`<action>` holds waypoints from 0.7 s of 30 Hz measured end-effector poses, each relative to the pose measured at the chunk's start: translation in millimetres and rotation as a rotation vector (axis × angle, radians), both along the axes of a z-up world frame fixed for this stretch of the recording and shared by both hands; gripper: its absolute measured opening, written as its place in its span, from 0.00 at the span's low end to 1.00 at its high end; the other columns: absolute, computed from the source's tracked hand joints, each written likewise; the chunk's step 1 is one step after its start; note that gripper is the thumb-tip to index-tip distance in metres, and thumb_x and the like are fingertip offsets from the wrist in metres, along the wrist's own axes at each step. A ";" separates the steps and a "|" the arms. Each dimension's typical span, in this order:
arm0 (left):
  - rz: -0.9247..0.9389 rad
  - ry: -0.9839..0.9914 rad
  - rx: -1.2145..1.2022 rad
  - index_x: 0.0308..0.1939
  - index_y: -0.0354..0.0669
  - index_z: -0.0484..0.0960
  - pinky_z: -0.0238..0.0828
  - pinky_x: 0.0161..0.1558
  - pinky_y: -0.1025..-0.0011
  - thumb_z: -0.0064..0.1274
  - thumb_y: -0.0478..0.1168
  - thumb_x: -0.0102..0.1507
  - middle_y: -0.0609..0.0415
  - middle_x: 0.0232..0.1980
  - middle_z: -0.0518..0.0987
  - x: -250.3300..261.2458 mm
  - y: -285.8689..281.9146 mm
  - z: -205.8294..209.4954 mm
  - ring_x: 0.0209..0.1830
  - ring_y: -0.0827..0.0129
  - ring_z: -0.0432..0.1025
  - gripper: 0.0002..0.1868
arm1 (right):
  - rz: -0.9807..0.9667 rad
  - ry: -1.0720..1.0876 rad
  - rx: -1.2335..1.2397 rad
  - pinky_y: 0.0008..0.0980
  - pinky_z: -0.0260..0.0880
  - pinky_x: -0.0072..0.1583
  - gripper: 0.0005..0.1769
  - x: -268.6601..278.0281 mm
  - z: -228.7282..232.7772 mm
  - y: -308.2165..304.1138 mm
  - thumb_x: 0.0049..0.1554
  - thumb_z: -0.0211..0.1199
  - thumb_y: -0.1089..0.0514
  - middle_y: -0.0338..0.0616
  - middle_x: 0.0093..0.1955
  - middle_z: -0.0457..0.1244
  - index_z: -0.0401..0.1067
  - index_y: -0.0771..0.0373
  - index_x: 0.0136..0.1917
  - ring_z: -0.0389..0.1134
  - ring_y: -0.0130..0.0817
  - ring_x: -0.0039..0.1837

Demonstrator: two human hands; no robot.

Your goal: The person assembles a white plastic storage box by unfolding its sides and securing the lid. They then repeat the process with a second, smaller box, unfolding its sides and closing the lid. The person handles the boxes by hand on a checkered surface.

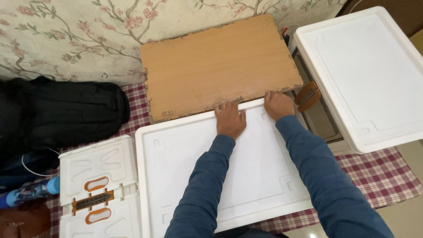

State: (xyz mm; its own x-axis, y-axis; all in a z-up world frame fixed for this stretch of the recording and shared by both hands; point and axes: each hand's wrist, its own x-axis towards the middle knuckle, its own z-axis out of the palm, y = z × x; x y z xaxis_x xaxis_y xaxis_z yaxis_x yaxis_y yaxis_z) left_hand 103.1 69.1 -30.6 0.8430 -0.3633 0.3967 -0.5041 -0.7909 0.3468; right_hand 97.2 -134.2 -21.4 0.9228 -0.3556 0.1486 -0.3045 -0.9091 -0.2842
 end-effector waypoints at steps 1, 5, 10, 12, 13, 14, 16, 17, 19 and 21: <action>-0.011 -0.006 -0.061 0.51 0.38 0.80 0.53 0.64 0.49 0.52 0.49 0.63 0.45 0.49 0.78 1.5 -0.2 -1.0 0.58 0.52 0.67 0.20 | 0.021 -0.006 -0.002 0.52 0.73 0.50 0.27 -1.3 2.8 1.2 0.69 0.45 0.47 0.60 0.44 0.70 0.78 0.66 0.44 0.72 0.58 0.45; 0.025 0.114 -0.134 0.38 0.39 0.84 0.61 0.56 0.50 0.48 0.47 0.67 0.44 0.41 0.81 20.3 6.6 -4.2 0.48 0.49 0.72 0.16 | 0.134 -0.120 -0.017 0.51 0.72 0.51 0.25 -4.0 3.3 -0.1 0.68 0.47 0.48 0.56 0.45 0.70 0.78 0.66 0.44 0.71 0.56 0.48; 0.080 0.042 -0.099 0.29 0.39 0.83 0.65 0.49 0.52 0.46 0.44 0.70 0.44 0.34 0.82 33.4 52.1 -9.3 0.40 0.49 0.74 0.18 | 0.176 -0.036 -0.157 0.51 0.71 0.56 0.24 3.5 -12.4 -7.2 0.71 0.47 0.47 0.53 0.50 0.69 0.77 0.64 0.46 0.69 0.54 0.56; 0.096 0.036 -0.079 0.30 0.40 0.82 0.66 0.50 0.53 0.47 0.44 0.69 0.46 0.35 0.82 28.3 67.9 -8.2 0.42 0.51 0.74 0.17 | 0.256 -0.138 -0.130 0.57 0.64 0.60 0.20 6.6 -16.2 -8.2 0.68 0.48 0.49 0.53 0.55 0.67 0.77 0.62 0.51 0.65 0.55 0.60; 0.093 0.028 -0.098 0.31 0.40 0.83 0.65 0.50 0.53 0.47 0.44 0.69 0.46 0.35 0.81 22.8 77.3 -8.3 0.43 0.51 0.74 0.16 | 0.295 -0.184 -0.113 0.59 0.60 0.61 0.18 5.8 -19.1 -7.8 0.66 0.49 0.50 0.53 0.57 0.66 0.76 0.62 0.54 0.63 0.55 0.62; 0.087 0.014 -0.118 0.33 0.40 0.83 0.64 0.50 0.53 0.47 0.44 0.68 0.47 0.36 0.81 21.7 84.6 -6.3 0.43 0.51 0.73 0.15 | 0.314 -0.163 -0.135 0.59 0.57 0.63 0.18 9.0 -19.9 -8.1 0.66 0.49 0.50 0.53 0.59 0.65 0.76 0.61 0.55 0.62 0.53 0.64; 0.088 -0.008 -0.152 0.36 0.41 0.84 0.64 0.52 0.54 0.49 0.45 0.68 0.48 0.36 0.80 16.9 101.9 -2.8 0.45 0.52 0.72 0.14 | 0.347 -0.120 -0.182 0.59 0.51 0.67 0.18 13.6 -21.8 -4.0 0.67 0.49 0.50 0.51 0.63 0.63 0.75 0.59 0.58 0.58 0.49 0.69; 0.096 -0.017 -0.165 0.38 0.41 0.84 0.63 0.53 0.54 0.50 0.47 0.67 0.49 0.37 0.80 13.4 113.4 -1.3 0.46 0.53 0.72 0.14 | 0.380 -0.118 -0.171 0.59 0.50 0.68 0.17 13.6 -22.8 -0.7 0.67 0.48 0.49 0.49 0.64 0.62 0.75 0.57 0.58 0.57 0.47 0.71; 0.115 -0.022 -0.162 0.41 0.42 0.85 0.62 0.57 0.55 0.51 0.48 0.66 0.49 0.38 0.80 13.8 134.0 4.4 0.48 0.54 0.71 0.14 | 0.438 -0.123 -0.149 0.57 0.47 0.71 0.16 19.8 -21.1 6.8 0.68 0.48 0.49 0.46 0.67 0.62 0.75 0.53 0.57 0.56 0.43 0.74; 0.136 0.005 -0.136 0.44 0.43 0.85 0.61 0.62 0.56 0.51 0.49 0.67 0.50 0.41 0.80 10.3 150.3 6.5 0.51 0.55 0.71 0.15 | 0.477 -0.139 -0.101 0.59 0.46 0.70 0.17 22.5 -20.6 16.4 0.66 0.48 0.49 0.46 0.69 0.62 0.75 0.52 0.59 0.54 0.42 0.76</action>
